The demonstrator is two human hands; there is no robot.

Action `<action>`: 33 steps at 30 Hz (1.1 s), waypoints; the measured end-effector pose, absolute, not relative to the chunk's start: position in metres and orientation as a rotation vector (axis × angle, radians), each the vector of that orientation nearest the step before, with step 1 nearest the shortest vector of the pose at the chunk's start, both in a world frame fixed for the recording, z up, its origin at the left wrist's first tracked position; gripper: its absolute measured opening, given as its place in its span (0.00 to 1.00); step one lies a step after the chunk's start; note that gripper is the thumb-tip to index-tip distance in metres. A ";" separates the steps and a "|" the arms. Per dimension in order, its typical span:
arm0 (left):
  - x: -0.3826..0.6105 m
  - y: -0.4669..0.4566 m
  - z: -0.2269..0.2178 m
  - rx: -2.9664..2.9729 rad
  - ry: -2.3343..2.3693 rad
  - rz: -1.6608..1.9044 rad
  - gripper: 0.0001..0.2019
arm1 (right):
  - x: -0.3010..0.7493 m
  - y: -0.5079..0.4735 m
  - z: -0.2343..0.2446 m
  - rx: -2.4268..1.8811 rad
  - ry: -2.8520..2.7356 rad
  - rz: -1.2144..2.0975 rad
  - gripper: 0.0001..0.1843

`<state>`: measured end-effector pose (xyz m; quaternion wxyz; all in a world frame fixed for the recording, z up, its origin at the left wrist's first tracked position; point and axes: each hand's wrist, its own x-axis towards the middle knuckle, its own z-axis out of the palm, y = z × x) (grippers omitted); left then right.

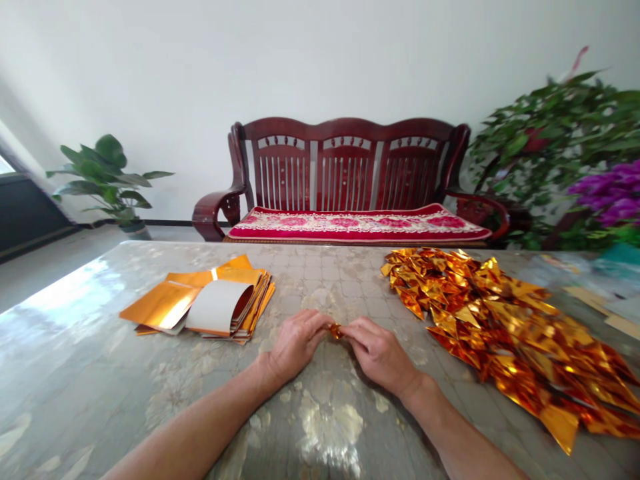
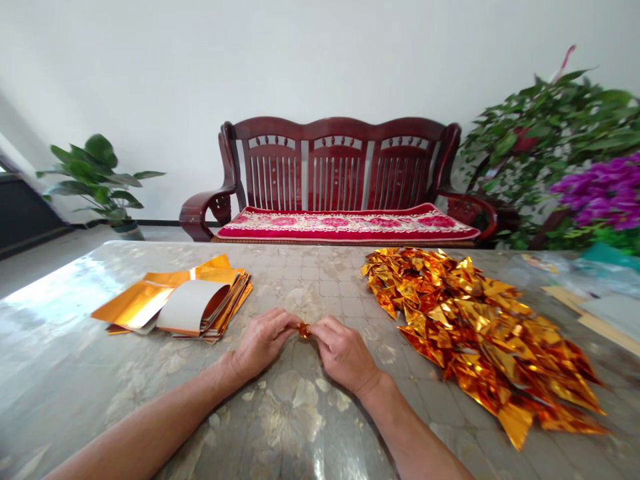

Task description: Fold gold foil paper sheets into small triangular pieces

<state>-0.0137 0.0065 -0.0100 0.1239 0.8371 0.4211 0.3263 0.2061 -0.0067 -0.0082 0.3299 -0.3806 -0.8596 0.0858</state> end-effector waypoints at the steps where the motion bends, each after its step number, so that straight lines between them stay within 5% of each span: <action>1: -0.013 0.007 -0.011 2.390 1.246 0.965 0.07 | 0.206 -0.006 -0.010 -1.005 -2.232 0.208 0.19; 8: -0.011 0.013 -0.016 2.173 1.278 1.025 0.06 | 0.203 -0.004 -0.013 -1.063 -2.079 0.199 0.16; 16: -0.012 0.017 -0.015 2.160 1.329 1.080 0.08 | 0.206 -0.004 -0.009 -1.007 -2.086 0.307 0.25; 33: -0.011 0.014 -0.012 2.189 1.327 0.926 0.07 | 0.208 0.004 -0.019 -1.214 -2.076 0.160 0.13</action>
